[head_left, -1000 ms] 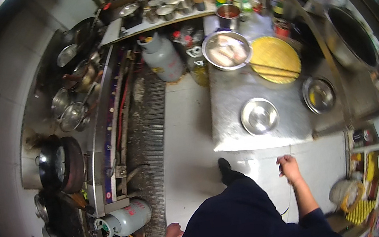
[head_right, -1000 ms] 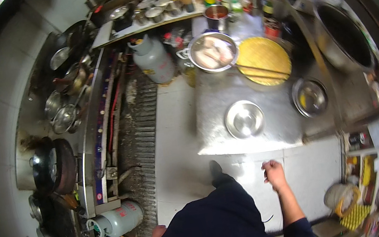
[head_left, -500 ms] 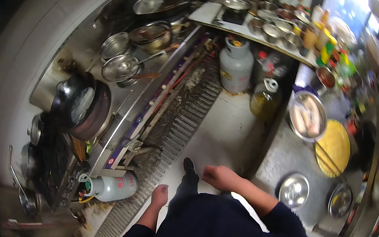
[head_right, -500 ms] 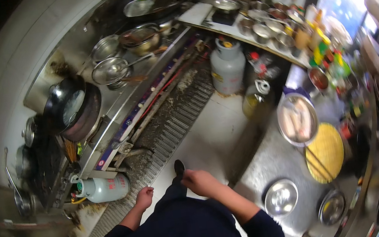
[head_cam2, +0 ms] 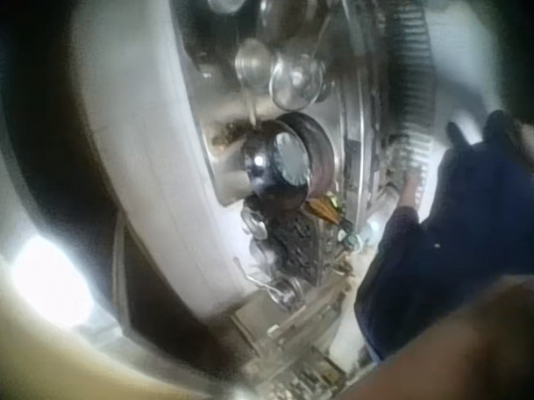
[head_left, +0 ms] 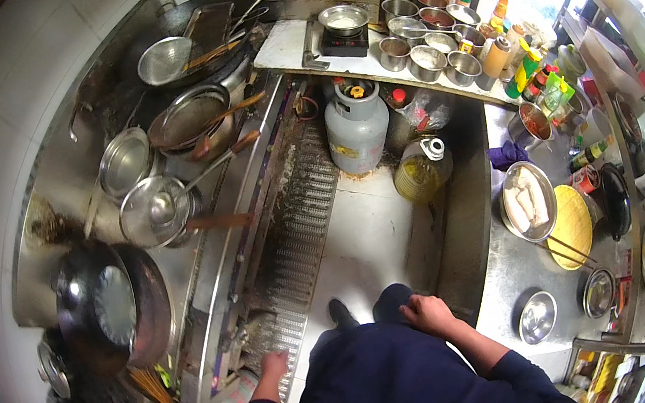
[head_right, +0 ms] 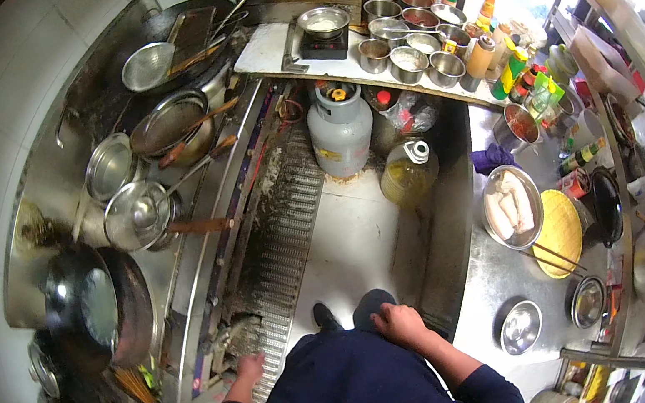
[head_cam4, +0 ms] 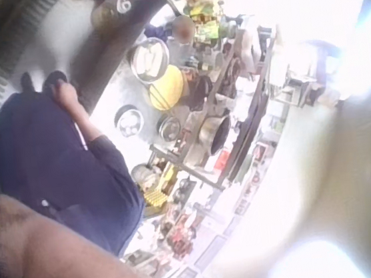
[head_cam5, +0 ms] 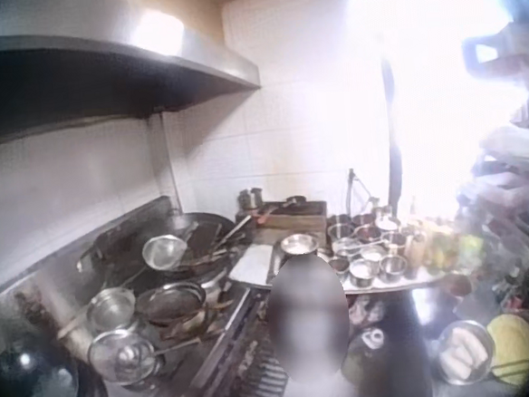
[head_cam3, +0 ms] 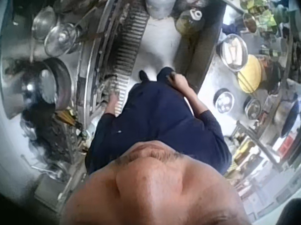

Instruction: The person slices a block of tofu into uniform rectangular pieces using a cleaver on a round cutting board, then places the slices into a metal tray. The person also handles a small red sausage-like item, unwrapping it and cutting it into small pieces.

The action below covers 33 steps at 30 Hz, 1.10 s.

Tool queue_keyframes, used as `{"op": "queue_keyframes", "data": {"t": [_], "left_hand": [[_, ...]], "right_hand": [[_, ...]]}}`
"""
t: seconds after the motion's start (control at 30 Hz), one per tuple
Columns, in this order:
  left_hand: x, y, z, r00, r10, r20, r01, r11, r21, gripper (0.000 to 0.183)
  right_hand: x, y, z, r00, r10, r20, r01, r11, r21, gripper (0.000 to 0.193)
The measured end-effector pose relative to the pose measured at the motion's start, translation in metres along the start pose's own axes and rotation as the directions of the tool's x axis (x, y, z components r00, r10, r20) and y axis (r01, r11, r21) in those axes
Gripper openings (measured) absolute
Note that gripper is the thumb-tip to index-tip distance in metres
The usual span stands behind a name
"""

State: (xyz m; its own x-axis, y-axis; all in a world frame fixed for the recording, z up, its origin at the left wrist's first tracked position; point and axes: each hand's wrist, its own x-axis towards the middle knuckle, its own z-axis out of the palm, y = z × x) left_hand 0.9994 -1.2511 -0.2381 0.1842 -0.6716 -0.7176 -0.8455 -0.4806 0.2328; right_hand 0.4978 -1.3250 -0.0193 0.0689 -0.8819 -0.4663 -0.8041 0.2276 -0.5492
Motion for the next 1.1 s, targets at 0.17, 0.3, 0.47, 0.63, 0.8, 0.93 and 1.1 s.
{"op": "queue_keyframes", "data": {"t": [0.17,0.3,0.47,0.63,0.8,0.93,1.1], "left_hand": [[0.108,0.133,-0.116,0.996,0.082,-0.036,-0.088,0.811,-0.578,0.049],[0.153,0.243,-0.162,0.98,0.115,0.164,-0.002,0.824,-0.566,0.041],[0.182,0.334,-0.146,0.962,0.259,-0.091,-0.274,0.919,-0.282,0.028],[0.189,0.363,-0.147,0.941,0.338,-0.001,-0.334,0.93,-0.152,0.042],[0.231,0.41,-0.187,0.978,0.205,-0.03,-0.205,0.979,0.008,0.04],[0.272,0.472,-0.215,0.984,0.147,-0.102,-0.174,0.918,-0.356,0.029],[0.297,0.537,-0.238,0.956,0.265,-0.129,-0.291,0.917,-0.272,0.023]], "right_hand": [[0.053,-0.054,-0.014,0.994,0.091,-0.057,-0.07,0.951,0.303,0.042],[0.095,-0.039,-0.031,0.989,0.131,-0.065,-0.109,0.956,0.271,0.036],[0.17,-0.006,-0.067,0.979,0.177,-0.103,-0.129,0.925,0.358,0.029],[0.264,0.007,-0.153,1.0,0.002,-0.031,0.006,0.964,0.268,0.029],[0.367,0.015,-0.272,0.975,-0.206,-0.086,0.208,0.978,0.023,0.022],[0.423,0.012,-0.366,0.929,-0.214,-0.302,0.268,0.952,0.148,0.018],[0.45,0.032,-0.427,0.732,0.213,-0.647,-0.068,0.968,0.242,0.023]]}}
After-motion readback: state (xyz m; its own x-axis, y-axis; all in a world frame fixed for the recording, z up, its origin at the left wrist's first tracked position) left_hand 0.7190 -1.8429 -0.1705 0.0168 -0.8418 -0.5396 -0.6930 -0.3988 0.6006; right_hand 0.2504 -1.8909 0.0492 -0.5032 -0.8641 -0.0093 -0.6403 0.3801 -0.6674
